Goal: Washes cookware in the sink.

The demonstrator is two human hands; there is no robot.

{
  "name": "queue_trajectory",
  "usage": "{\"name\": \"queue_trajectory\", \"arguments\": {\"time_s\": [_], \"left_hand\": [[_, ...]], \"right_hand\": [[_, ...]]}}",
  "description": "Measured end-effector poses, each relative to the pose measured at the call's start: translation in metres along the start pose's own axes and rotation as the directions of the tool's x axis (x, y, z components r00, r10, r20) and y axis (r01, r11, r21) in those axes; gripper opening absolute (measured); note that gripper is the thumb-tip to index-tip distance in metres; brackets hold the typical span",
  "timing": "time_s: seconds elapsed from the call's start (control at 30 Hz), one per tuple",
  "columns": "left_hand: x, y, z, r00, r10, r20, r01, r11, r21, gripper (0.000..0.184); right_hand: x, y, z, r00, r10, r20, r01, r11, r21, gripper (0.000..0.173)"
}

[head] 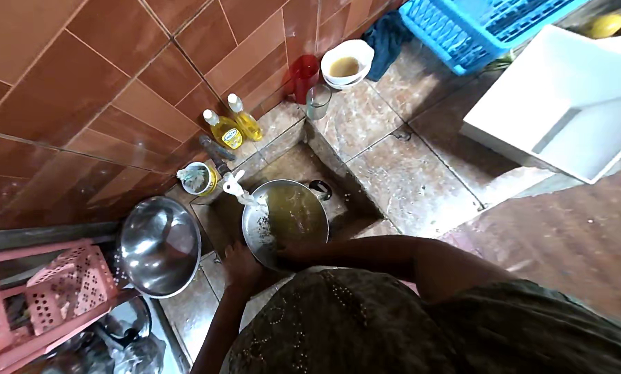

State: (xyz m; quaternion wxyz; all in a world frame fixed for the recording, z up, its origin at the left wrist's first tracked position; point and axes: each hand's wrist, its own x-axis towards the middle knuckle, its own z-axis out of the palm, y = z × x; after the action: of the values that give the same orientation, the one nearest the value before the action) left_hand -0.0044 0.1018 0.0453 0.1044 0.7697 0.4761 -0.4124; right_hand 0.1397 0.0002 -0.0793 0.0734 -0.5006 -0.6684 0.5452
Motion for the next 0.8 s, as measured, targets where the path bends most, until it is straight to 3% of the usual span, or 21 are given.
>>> {"name": "queue_trajectory", "arguments": {"time_s": [0.07, 0.17, 0.33, 0.4, 0.47, 0.57, 0.63, 0.7, 0.8], "left_hand": [[0.001, -0.001, 0.000, 1.000, -0.006, 0.022, 0.005, 1.000, 0.014, 0.064], [-0.001, 0.001, 0.001, 0.999, -0.021, 0.046, 0.020, 0.999, 0.029, 0.061], [-0.006, -0.001, 0.016, 0.996, -0.005, -0.089, 0.005, 1.000, 0.002, 0.052], [-0.004, -0.003, 0.020, 0.994, -0.012, -0.112, 0.011, 1.000, -0.012, 0.049], [-0.003, -0.004, 0.021, 0.996, -0.020, -0.091, 0.018, 1.000, -0.022, 0.050], [-0.003, -0.005, 0.017, 0.999, -0.019, -0.035, 0.017, 0.999, -0.047, 0.060], [-0.003, -0.005, 0.016, 0.999, -0.026, -0.028, 0.025, 0.999, -0.043, 0.064], [-0.003, -0.005, 0.015, 0.999, -0.039, -0.019, 0.038, 0.998, -0.046, 0.066], [-0.007, -0.002, 0.010, 0.998, -0.052, 0.019, 0.053, 0.997, -0.056, 0.060]], "right_hand": [[0.025, -0.025, -0.002, 0.977, -0.157, -0.143, 0.153, 0.988, -0.037, 0.039], [0.069, -0.032, -0.036, 0.939, -0.153, -0.309, 0.127, 0.987, -0.104, 0.035], [0.096, 0.033, -0.086, 0.922, 0.083, -0.379, -0.147, 0.979, -0.144, 0.036], [0.090, 0.062, -0.079, 0.908, 0.192, -0.372, -0.252, 0.960, -0.119, 0.034], [0.078, 0.087, -0.051, 0.851, 0.241, -0.467, -0.277, 0.961, -0.009, 0.033], [0.046, 0.067, -0.041, 0.866, 0.436, -0.244, -0.428, 0.899, 0.089, 0.042], [0.033, 0.045, -0.027, 0.912, 0.378, -0.161, -0.370, 0.926, 0.078, 0.045], [0.029, 0.011, -0.010, 0.969, 0.214, -0.123, -0.210, 0.977, 0.045, 0.046], [0.049, -0.026, 0.001, 0.982, -0.026, -0.189, 0.020, 0.999, -0.033, 0.038]]}}
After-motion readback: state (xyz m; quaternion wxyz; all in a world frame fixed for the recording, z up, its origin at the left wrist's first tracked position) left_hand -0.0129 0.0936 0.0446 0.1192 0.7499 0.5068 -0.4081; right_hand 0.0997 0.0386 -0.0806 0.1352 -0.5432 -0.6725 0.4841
